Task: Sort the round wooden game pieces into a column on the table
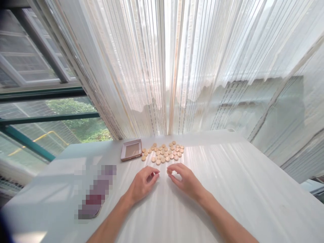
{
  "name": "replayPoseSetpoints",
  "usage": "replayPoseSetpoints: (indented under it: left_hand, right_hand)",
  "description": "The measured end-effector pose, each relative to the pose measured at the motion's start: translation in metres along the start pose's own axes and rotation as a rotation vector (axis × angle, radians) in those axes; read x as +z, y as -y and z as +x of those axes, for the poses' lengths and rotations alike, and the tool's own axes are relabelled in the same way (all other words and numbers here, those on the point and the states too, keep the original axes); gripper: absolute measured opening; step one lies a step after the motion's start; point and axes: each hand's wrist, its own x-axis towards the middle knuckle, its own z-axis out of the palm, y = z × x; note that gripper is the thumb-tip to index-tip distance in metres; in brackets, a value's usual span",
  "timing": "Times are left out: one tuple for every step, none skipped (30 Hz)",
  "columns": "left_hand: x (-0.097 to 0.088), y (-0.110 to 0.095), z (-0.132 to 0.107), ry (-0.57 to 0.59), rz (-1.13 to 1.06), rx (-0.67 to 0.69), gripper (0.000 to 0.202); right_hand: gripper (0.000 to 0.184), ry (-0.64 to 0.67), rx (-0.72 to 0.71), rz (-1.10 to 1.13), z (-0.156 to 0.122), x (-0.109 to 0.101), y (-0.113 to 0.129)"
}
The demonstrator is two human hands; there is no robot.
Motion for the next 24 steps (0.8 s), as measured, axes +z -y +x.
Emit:
replayPoseSetpoints:
  left_hand:
    - [0.002, -0.002, -0.001, -0.005, -0.036, -0.024, 0.017]
    - [0.005, -0.005, -0.002, -0.01, -0.065, -0.045, 0.019]
    - [0.007, -0.006, -0.002, -0.011, -0.086, -0.058, 0.02]
    - [0.009, -0.007, -0.003, -0.01, -0.1, -0.063, 0.019]
    - [0.01, -0.008, -0.003, -0.007, -0.107, -0.06, 0.019]
    - [0.011, -0.008, -0.003, -0.003, -0.111, -0.053, 0.017]
    - [0.011, -0.008, -0.003, 0.0, -0.111, -0.044, 0.016]
    - [0.01, -0.008, -0.003, 0.002, -0.108, -0.036, 0.014]
    - [0.01, -0.008, -0.002, 0.006, -0.103, -0.029, 0.013]
    - [0.009, -0.008, -0.002, 0.012, -0.097, -0.025, 0.012]
    - [0.008, -0.008, -0.002, 0.021, -0.09, -0.022, 0.011]
    - [0.007, -0.008, -0.002, 0.029, -0.086, -0.021, 0.011]
    - [0.006, -0.008, -0.002, 0.035, -0.084, -0.019, 0.011]
    - [0.006, -0.009, -0.002, 0.04, -0.085, -0.017, 0.011]
    - [0.006, -0.009, -0.003, 0.041, -0.088, -0.014, 0.011]
    - [0.006, -0.009, -0.003, 0.039, -0.091, -0.01, 0.012]
    - [0.006, -0.008, -0.003, 0.038, -0.094, -0.007, 0.014]
    - [0.006, -0.008, -0.004, 0.039, -0.094, -0.004, 0.015]
    - [0.006, -0.008, -0.004, 0.042, -0.093, -0.001, 0.016]
    - [0.006, -0.008, -0.003, 0.046, -0.092, 0.002, 0.017]
    - [0.006, -0.008, -0.003, 0.05, -0.093, 0.004, 0.018]
    - [0.006, -0.008, -0.003, 0.055, -0.095, 0.006, 0.018]
    - [0.006, -0.008, -0.002, 0.058, -0.1, 0.006, 0.019]
    - [0.005, -0.008, -0.002, 0.062, -0.105, 0.007, 0.019]
  right_hand:
    - [0.023, 0.018, 0.001, 0.021, -0.001, 0.004, 0.003]
    - [0.024, 0.034, 0.009, 0.04, -0.003, 0.008, 0.006]
    - [0.024, 0.045, 0.023, 0.057, -0.004, 0.011, 0.009]
    - [0.023, 0.051, 0.039, 0.074, -0.004, 0.013, 0.011]
    - [0.022, 0.057, 0.055, 0.092, -0.004, 0.014, 0.013]
    - [0.02, 0.063, 0.071, 0.111, -0.005, 0.016, 0.014]
    - [0.017, 0.069, 0.085, 0.132, -0.005, 0.017, 0.015]
    - [0.016, 0.076, 0.098, 0.151, -0.005, 0.019, 0.016]
    - [0.015, 0.083, 0.108, 0.169, -0.005, 0.02, 0.016]
    - [0.016, 0.089, 0.115, 0.185, -0.005, 0.021, 0.017]
    - [0.016, 0.092, 0.121, 0.199, -0.005, 0.022, 0.017]
    - [0.015, 0.094, 0.124, 0.211, -0.005, 0.022, 0.017]
    - [0.015, 0.095, 0.125, 0.22, -0.005, 0.023, 0.017]
    - [0.014, 0.095, 0.126, 0.228, -0.005, 0.023, 0.018]
    - [0.013, 0.092, 0.128, 0.235, -0.005, 0.023, 0.018]
    - [0.012, 0.089, 0.13, 0.241, -0.005, 0.023, 0.018]
    - [0.011, 0.085, 0.132, 0.245, -0.004, 0.022, 0.019]
    - [0.011, 0.081, 0.134, 0.248, -0.004, 0.022, 0.019]
    - [0.011, 0.077, 0.134, 0.249, -0.005, 0.022, 0.018]
    - [0.011, 0.072, 0.135, 0.248, -0.005, 0.023, 0.018]
    - [0.012, 0.07, 0.137, 0.245, -0.005, 0.023, 0.017]
    - [0.013, 0.068, 0.141, 0.239, -0.005, 0.023, 0.016]
    - [0.014, 0.065, 0.146, 0.233, -0.006, 0.023, 0.015]
    - [0.014, 0.064, 0.152, 0.226, -0.006, 0.024, 0.014]
